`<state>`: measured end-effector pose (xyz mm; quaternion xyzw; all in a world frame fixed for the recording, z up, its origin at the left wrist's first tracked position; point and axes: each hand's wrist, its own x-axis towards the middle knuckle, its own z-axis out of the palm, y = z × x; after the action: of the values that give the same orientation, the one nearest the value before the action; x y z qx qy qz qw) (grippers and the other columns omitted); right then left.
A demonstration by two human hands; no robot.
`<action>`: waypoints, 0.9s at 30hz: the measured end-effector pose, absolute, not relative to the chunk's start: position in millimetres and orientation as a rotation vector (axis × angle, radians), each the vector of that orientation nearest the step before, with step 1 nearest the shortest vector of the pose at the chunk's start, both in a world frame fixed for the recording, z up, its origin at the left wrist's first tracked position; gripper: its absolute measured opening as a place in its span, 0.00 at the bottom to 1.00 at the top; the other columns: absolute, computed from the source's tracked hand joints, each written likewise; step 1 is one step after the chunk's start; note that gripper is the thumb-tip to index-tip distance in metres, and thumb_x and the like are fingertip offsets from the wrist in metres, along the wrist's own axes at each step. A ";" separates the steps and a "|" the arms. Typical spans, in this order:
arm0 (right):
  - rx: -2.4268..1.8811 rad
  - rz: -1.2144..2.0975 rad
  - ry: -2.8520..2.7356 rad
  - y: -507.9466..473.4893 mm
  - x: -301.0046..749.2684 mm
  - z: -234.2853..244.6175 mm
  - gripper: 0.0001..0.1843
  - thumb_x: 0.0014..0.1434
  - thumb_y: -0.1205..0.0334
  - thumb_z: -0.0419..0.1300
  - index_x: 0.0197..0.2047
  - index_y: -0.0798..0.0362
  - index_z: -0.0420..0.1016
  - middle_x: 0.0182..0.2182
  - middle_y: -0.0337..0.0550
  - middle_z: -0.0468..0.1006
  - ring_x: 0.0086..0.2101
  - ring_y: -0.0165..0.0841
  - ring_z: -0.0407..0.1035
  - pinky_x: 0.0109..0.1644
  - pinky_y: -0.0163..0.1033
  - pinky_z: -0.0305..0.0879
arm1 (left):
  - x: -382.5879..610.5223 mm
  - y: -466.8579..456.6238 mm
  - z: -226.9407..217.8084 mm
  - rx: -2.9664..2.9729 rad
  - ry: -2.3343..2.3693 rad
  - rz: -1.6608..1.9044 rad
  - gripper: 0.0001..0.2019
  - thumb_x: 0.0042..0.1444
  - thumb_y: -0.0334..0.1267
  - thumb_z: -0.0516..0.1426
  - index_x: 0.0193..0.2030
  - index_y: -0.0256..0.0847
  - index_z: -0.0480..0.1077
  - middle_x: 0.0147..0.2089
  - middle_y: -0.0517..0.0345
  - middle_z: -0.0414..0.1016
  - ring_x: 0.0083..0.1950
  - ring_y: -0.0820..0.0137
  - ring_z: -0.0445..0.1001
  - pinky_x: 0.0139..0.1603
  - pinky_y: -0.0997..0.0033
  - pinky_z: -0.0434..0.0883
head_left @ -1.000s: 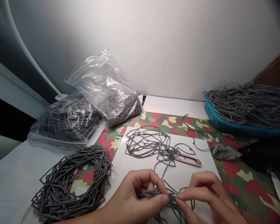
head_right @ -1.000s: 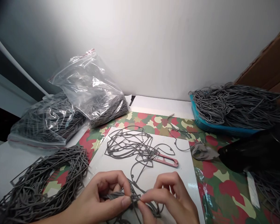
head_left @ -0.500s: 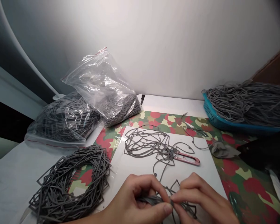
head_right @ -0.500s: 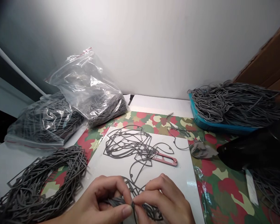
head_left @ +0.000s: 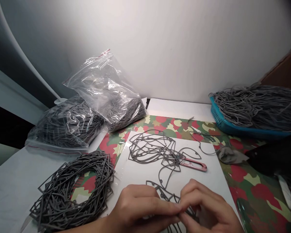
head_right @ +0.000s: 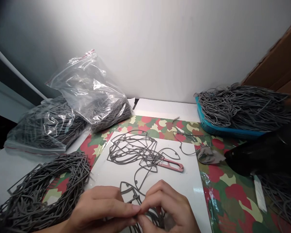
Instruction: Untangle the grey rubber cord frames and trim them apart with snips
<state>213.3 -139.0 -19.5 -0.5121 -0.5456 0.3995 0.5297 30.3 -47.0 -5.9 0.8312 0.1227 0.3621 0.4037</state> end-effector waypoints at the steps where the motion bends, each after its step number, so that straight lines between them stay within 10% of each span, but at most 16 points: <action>1: -1.205 1.048 -1.261 -138.3 214.4 -21.1 0.08 0.58 0.70 0.64 0.35 0.46 0.78 0.29 0.38 0.72 0.29 0.31 0.68 0.32 0.33 0.61 | 29.7 -46.6 -6.9 2.108 0.297 0.919 0.07 0.58 0.29 0.64 0.43 0.33 0.79 0.22 0.56 0.74 0.20 0.73 0.72 0.22 0.80 0.67; 9: -1.126 1.334 -1.175 -136.2 219.1 -21.4 0.08 0.61 0.53 0.66 0.34 0.46 0.80 0.29 0.40 0.71 0.30 0.33 0.65 0.33 0.36 0.59 | 31.8 -46.4 -4.5 2.040 0.304 1.025 0.03 0.58 0.30 0.64 0.38 0.34 0.78 0.21 0.57 0.74 0.19 0.74 0.69 0.19 0.79 0.64; 27: -1.406 0.701 -1.593 -127.7 240.7 -1.5 0.06 0.59 0.63 0.66 0.39 0.47 0.73 0.30 0.36 0.75 0.29 0.32 0.69 0.34 0.34 0.67 | 32.6 -50.0 -5.0 1.753 0.637 0.772 0.02 0.52 0.29 0.66 0.32 0.39 0.79 0.23 0.61 0.76 0.21 0.77 0.66 0.21 0.82 0.63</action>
<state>240.7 -127.7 -1.5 -0.5654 -0.6404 0.2819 0.4367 32.6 -50.0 -5.0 0.7351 0.2670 0.3237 0.5325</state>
